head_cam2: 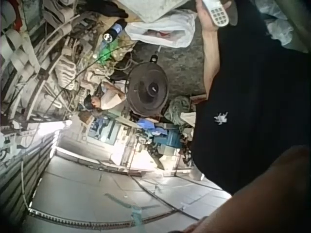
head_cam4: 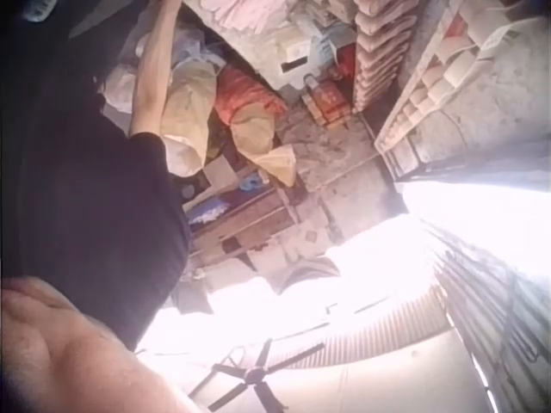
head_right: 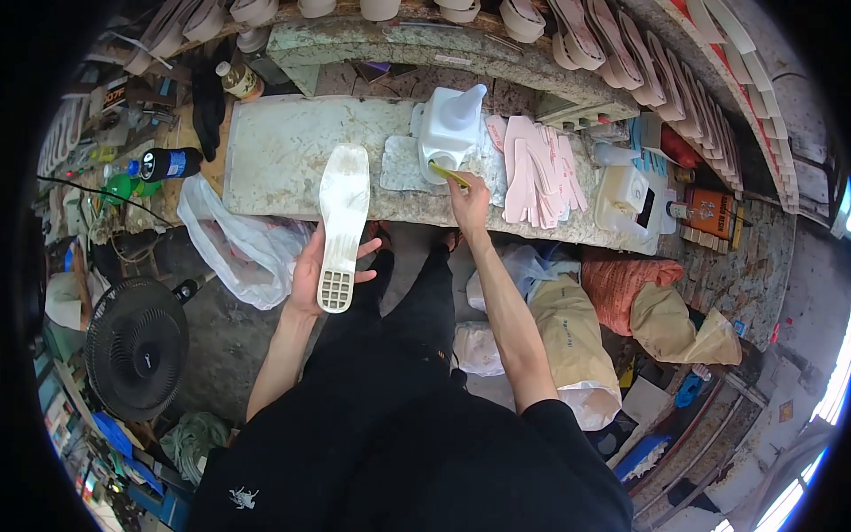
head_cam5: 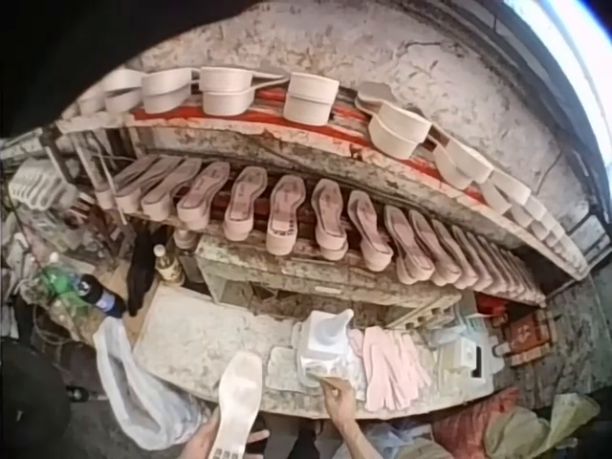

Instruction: Apply glue to the shoe outsole and attach the brand insole.

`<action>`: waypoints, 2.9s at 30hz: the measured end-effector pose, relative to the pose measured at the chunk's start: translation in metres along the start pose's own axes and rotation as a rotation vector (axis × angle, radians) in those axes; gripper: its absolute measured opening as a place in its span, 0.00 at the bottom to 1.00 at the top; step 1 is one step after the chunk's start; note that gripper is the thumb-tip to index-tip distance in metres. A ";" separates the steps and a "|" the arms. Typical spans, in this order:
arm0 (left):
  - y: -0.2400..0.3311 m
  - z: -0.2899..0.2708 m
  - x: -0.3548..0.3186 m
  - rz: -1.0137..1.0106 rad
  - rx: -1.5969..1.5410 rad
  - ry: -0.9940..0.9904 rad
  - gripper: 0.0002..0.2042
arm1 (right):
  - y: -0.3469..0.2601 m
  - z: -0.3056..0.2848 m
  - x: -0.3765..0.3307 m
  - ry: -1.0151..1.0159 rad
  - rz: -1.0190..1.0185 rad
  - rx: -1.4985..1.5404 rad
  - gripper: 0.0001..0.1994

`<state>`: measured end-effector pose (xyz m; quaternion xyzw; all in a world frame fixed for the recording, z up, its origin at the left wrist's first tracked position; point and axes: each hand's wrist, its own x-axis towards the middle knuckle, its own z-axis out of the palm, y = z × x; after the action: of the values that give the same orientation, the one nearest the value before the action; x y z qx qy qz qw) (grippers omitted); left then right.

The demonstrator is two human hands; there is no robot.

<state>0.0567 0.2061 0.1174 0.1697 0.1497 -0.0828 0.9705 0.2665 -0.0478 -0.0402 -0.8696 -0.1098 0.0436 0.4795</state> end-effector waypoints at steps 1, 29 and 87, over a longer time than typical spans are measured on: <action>-0.001 -0.001 0.000 0.001 -0.001 -0.002 0.30 | 0.001 0.000 -0.001 0.009 0.028 0.025 0.08; -0.013 0.060 0.012 -0.014 -0.011 -0.191 0.34 | -0.272 -0.096 -0.011 -0.063 -0.500 -0.014 0.08; 0.063 0.127 0.016 0.356 -0.215 -0.179 0.47 | -0.371 -0.107 -0.067 -0.329 -0.974 -0.117 0.22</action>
<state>0.1189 0.2173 0.2455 0.0812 0.0387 0.0914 0.9917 0.1651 0.0402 0.3283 -0.7244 -0.5783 -0.0547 0.3713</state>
